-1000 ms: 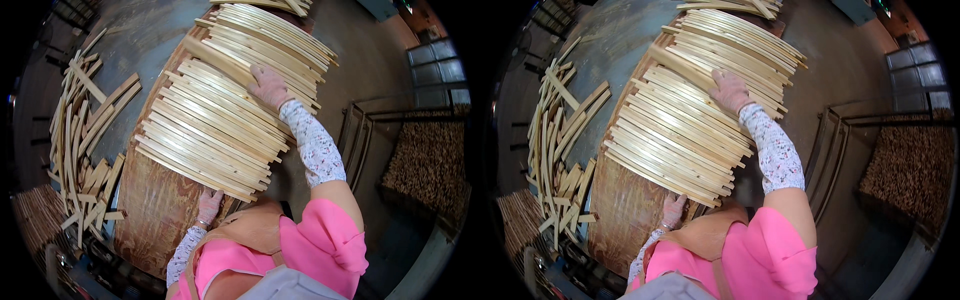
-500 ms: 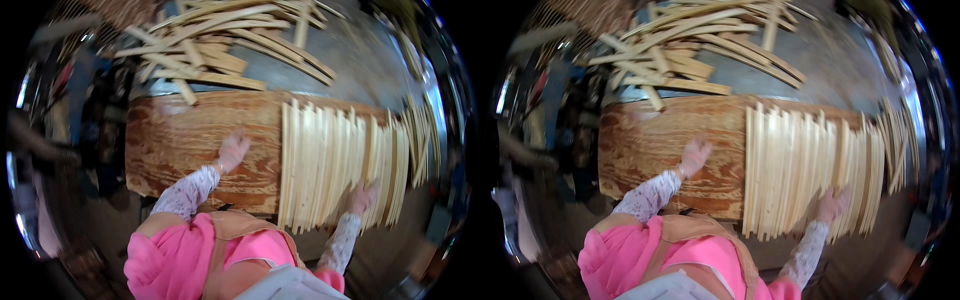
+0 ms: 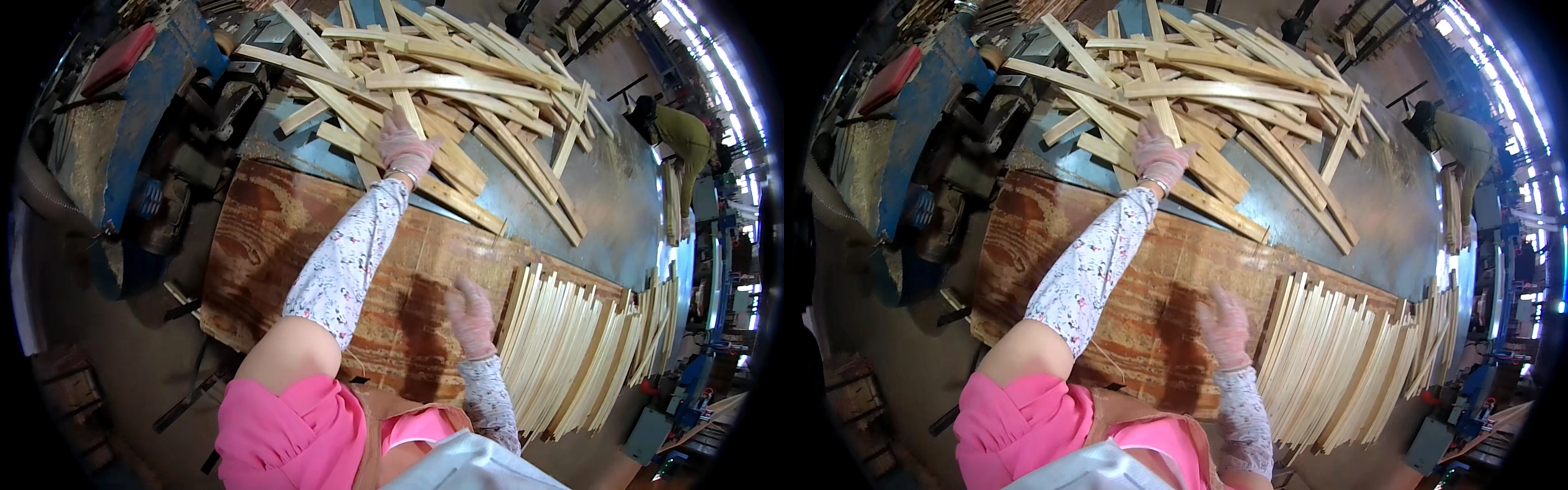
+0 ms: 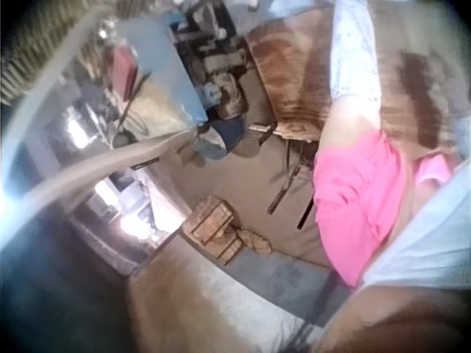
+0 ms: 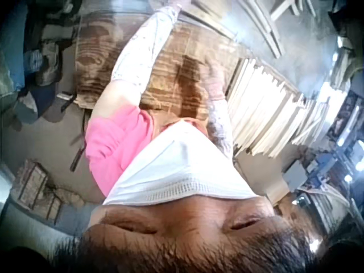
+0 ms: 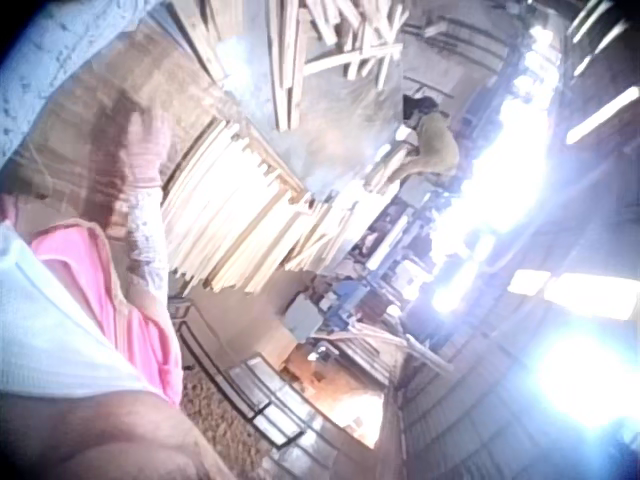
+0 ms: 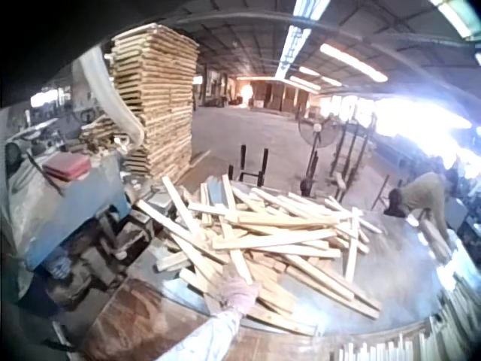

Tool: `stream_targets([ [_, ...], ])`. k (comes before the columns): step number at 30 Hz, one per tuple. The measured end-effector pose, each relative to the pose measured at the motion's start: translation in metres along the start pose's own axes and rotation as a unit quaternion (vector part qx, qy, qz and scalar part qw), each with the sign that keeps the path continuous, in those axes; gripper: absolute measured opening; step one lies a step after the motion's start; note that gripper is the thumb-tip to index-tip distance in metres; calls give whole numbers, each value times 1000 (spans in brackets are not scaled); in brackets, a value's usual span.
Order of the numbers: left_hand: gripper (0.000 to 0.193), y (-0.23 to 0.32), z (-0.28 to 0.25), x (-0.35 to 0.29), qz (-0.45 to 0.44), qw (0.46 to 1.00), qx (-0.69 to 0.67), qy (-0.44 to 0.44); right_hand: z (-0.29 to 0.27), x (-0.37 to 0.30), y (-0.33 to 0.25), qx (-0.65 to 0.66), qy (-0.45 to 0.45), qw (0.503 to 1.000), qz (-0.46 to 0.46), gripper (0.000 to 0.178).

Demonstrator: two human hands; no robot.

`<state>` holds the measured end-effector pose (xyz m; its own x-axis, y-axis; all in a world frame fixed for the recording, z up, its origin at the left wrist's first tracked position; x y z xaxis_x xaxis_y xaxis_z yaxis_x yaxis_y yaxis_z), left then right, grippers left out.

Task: The person repeatedly picks up thin wooden strips from a large pile on a workbench and arranges them into a neat, aligned stack. The person handles the strips by hand, moving them from a disorganized pile to a growing organized stack on the right side of the bench.

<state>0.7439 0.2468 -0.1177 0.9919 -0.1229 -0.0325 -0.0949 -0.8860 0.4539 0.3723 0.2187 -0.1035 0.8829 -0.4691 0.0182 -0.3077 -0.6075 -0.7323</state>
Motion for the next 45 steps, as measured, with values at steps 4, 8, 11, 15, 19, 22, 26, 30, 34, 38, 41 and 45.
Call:
stream_targets([
  [4, 109, -2, 11, 28, -49, 992, -87, -80, 35, 59, -55, 90, 7, 996, -19, 41],
  [8, 81, -49, 14, -38, 17, 924, -370, -94, 56, 107, -35, 275, 36, 957, 84, 65],
  [11, 61, -80, -39, -156, 64, 904, -284, -314, 64, 141, -36, 459, -45, 849, 259, 71],
  [15, 32, -78, -78, -150, 395, 850, -215, -275, 125, 137, 32, 492, -159, 762, 391, 51],
  [19, 46, -10, -50, -30, 489, 856, 73, 153, 104, 111, -26, 388, -172, 822, 381, 45],
  [22, 55, 10, 4, 74, 400, 878, 183, 190, 101, 75, -12, 482, -93, 764, 419, 48],
  [26, 60, 10, -12, 50, 369, 896, 212, -127, 68, 69, 10, 604, -31, 712, 357, 57],
  [30, 87, -34, -57, -105, 407, 791, 87, -449, 74, 101, 28, 677, 78, 688, 250, 75],
  [34, 73, -29, -59, -98, 502, 764, 61, -401, 73, 116, 47, 716, 69, 620, 314, 55],
  [38, 57, 34, -6, 55, 446, 879, 144, -82, 63, 93, 58, 608, 97, 701, 360, 43],
  [41, 66, 47, 32, 150, 410, 839, 303, 190, 65, 73, 75, 587, 100, 722, 351, 47],
  [45, 63, 49, 34, 169, 396, 852, 338, -57, 44, 58, 60, 556, 79, 728, 392, 69],
])
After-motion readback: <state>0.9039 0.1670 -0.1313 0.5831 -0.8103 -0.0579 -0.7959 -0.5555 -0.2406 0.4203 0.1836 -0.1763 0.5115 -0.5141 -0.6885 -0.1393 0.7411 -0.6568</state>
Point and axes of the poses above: each hand's wrist, its own x-axis towards the middle knuckle, its own z-axis out of the palm, y = z × x, the point moved 1 cm from there along x, towards the middle knuckle, and after that the axes turned 7 degrees about x, right-handed, at the moved point
